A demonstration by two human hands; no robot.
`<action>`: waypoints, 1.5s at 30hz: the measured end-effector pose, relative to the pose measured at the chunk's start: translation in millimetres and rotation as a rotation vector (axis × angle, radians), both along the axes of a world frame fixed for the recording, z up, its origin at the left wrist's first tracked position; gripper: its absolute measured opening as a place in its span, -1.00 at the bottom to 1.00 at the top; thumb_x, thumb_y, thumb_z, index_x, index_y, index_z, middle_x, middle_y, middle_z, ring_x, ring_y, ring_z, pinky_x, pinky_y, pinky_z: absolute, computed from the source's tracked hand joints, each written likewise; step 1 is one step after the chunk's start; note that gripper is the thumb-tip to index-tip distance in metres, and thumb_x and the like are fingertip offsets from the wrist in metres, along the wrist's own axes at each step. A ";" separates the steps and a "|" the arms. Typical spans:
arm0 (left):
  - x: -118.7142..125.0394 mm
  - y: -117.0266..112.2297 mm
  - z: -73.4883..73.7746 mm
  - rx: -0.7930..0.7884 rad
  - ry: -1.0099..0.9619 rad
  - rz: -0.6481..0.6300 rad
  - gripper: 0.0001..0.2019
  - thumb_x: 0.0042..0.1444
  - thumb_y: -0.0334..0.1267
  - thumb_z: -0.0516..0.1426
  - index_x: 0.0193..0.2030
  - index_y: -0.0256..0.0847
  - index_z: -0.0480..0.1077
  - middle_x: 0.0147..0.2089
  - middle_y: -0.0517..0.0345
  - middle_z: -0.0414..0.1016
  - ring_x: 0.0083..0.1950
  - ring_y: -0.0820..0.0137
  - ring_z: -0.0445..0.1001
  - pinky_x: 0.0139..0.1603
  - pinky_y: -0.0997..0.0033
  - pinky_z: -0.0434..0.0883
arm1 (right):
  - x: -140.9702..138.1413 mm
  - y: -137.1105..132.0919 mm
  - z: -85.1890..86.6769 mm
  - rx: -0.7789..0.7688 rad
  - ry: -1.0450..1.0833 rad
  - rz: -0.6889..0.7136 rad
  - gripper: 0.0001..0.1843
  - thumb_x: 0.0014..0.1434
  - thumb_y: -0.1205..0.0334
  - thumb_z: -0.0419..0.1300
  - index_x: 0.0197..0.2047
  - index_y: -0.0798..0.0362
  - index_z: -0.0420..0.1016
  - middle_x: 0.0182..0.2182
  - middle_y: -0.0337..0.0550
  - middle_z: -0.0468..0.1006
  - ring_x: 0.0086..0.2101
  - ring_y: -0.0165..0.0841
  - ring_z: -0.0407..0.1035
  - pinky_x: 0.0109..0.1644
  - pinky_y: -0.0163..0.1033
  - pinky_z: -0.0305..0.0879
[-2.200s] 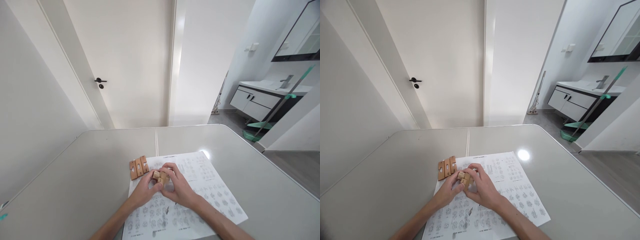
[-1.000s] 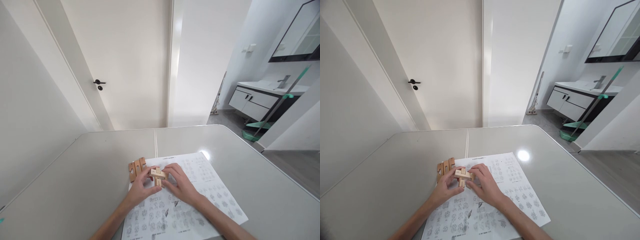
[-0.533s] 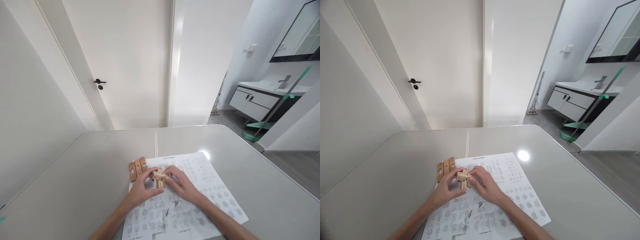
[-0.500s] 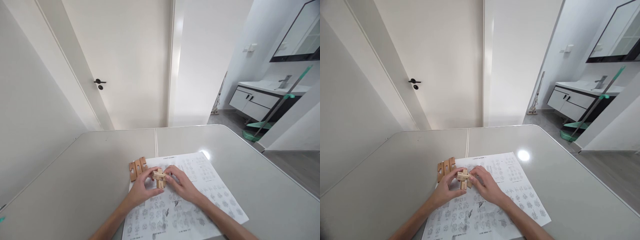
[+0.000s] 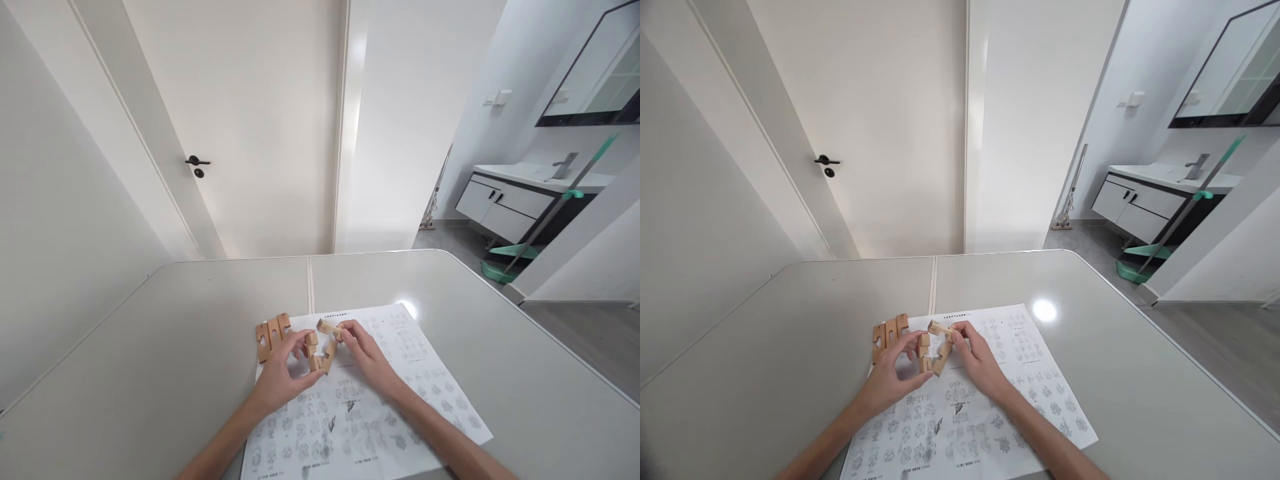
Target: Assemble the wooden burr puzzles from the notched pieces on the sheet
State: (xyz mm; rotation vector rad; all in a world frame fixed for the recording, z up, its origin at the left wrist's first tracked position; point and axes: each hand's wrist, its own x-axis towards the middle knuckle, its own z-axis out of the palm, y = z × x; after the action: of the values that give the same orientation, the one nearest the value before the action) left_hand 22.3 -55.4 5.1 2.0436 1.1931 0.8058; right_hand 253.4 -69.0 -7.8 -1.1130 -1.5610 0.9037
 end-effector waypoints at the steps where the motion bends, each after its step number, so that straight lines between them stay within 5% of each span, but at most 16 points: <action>1: 0.3 0.0 -0.1 0.012 0.020 -0.005 -0.40 0.08 -0.04 0.35 0.25 -0.02 0.34 -0.09 0.11 0.50 -0.15 0.26 0.45 -0.02 0.22 0.44 | 0.9 1.3 -0.4 -0.003 0.009 -0.017 -0.61 0.49 -0.10 -0.10 -0.09 -0.02 0.38 -0.26 -0.15 0.49 -0.22 -0.24 0.41 -0.08 -0.16 0.41; 11: -3.8 1.0 -2.9 0.080 0.236 -0.076 -0.41 0.12 -0.13 0.26 0.31 -0.03 0.31 -0.25 0.16 0.43 -0.27 0.29 0.40 -0.23 0.33 0.39 | 7.9 6.7 -6.5 0.024 -0.158 -0.111 -0.59 0.50 0.06 -0.18 -0.31 -0.05 0.33 -0.39 -0.21 0.42 -0.35 -0.25 0.34 -0.23 -0.16 0.36; 19: -1.1 1.6 -0.8 0.131 0.231 -0.138 -0.43 0.11 -0.10 0.30 0.27 -0.03 0.36 -0.10 0.06 0.54 0.01 0.11 0.47 0.10 0.11 0.43 | 2.7 8.5 -18.1 0.216 -0.629 -0.023 -0.59 0.52 0.21 -0.19 -0.36 -0.02 0.27 -0.40 -0.19 0.45 -0.34 -0.25 0.37 -0.10 -0.08 0.29; 40: 3.7 1.2 -4.5 0.191 0.324 -0.198 -0.44 0.16 -0.05 0.29 0.27 -0.03 0.32 -0.05 0.09 0.48 -0.02 0.16 0.47 0.01 0.17 0.47 | -0.7 8.6 -27.4 0.232 -0.657 -0.213 -0.72 0.50 0.17 -0.02 -0.20 0.02 0.45 -0.28 -0.10 0.49 -0.25 -0.22 0.37 -0.12 -0.12 0.27; 45: 3.0 1.5 -10.3 0.230 0.325 -0.186 -0.40 0.16 -0.08 0.29 0.32 -0.01 0.28 0.14 0.02 0.39 0.04 0.16 0.50 0.03 0.17 0.51 | -1.0 9.7 -28.5 0.211 -0.657 -0.222 -0.70 0.51 0.21 -0.04 -0.21 0.01 0.45 -0.30 -0.13 0.56 -0.25 -0.22 0.42 -0.09 -0.12 0.24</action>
State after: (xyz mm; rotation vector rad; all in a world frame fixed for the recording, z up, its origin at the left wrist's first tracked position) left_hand 25.3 -53.9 -5.3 2.5060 1.0956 0.5552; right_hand 252.4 -59.4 -36.3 -1.4776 -1.9440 0.2113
